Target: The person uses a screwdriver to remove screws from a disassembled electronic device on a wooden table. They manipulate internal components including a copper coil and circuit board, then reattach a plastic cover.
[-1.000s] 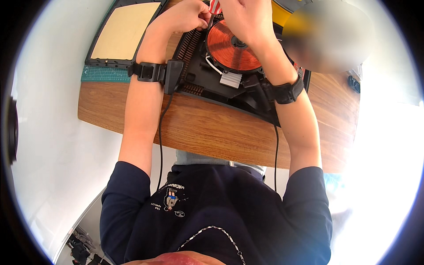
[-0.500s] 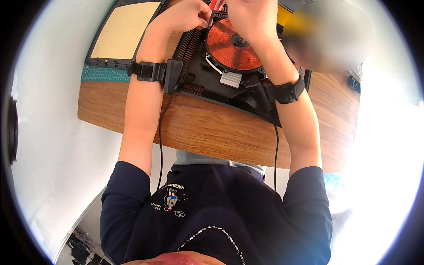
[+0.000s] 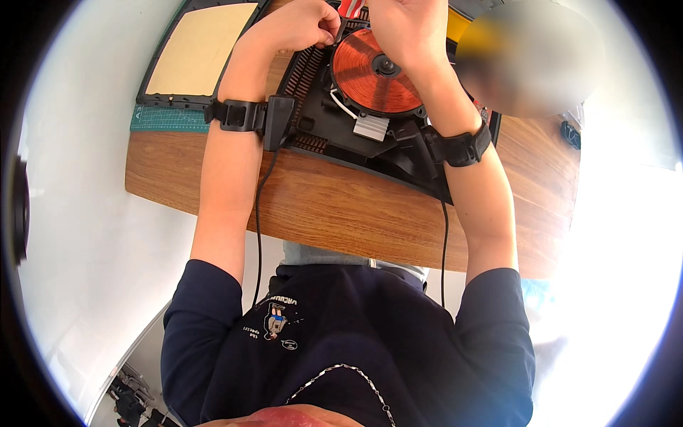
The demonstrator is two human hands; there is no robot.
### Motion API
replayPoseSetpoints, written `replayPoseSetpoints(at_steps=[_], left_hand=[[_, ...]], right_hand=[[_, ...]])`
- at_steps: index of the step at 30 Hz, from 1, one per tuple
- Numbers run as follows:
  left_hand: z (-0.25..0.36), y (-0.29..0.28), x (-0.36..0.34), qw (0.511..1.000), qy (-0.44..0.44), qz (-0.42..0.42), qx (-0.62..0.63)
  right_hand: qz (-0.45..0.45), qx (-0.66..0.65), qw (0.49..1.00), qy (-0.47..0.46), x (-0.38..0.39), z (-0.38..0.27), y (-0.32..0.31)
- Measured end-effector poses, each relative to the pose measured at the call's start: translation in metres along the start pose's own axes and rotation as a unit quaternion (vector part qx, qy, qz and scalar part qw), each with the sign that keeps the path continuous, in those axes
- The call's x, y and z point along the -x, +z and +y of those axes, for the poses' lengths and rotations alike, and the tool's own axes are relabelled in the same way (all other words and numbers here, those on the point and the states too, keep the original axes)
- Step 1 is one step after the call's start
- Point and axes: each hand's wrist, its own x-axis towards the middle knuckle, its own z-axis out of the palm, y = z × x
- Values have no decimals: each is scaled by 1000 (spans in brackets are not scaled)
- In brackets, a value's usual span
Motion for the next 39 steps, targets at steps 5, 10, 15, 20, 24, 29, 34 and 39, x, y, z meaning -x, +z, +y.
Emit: replayPoseSetpoints(at_steps=[5,10,15,20,24,29,34,39], left_hand=[[-4,2,-2,1000,-15,-2,13],[0,0,-1,1000,-10,-7,4],[-2,0,-1,1000,3,-7,-4],[-3,2,-1,1000,3,-3,2],[-3,3,-2,1000,1,-4,7],[-6,4,-3,1000,-4,-1,10],[-6,2,-2,999,8,-1,-34],[-5,2,-2,999,22,1,-42]], right_hand=[[-6,5,1000,-2,1,1,0],[-18,-7,1000,-3,1,1,1],[21,45,999,-2,6,10,-2],[-9,5,1000,-7,2,1,5],[-4,13,1000,-7,2,1,5],[13,10,1000,13,2,1,9],[2,94,995,33,1,-20,12],[21,108,992,55,-2,-18,10]])
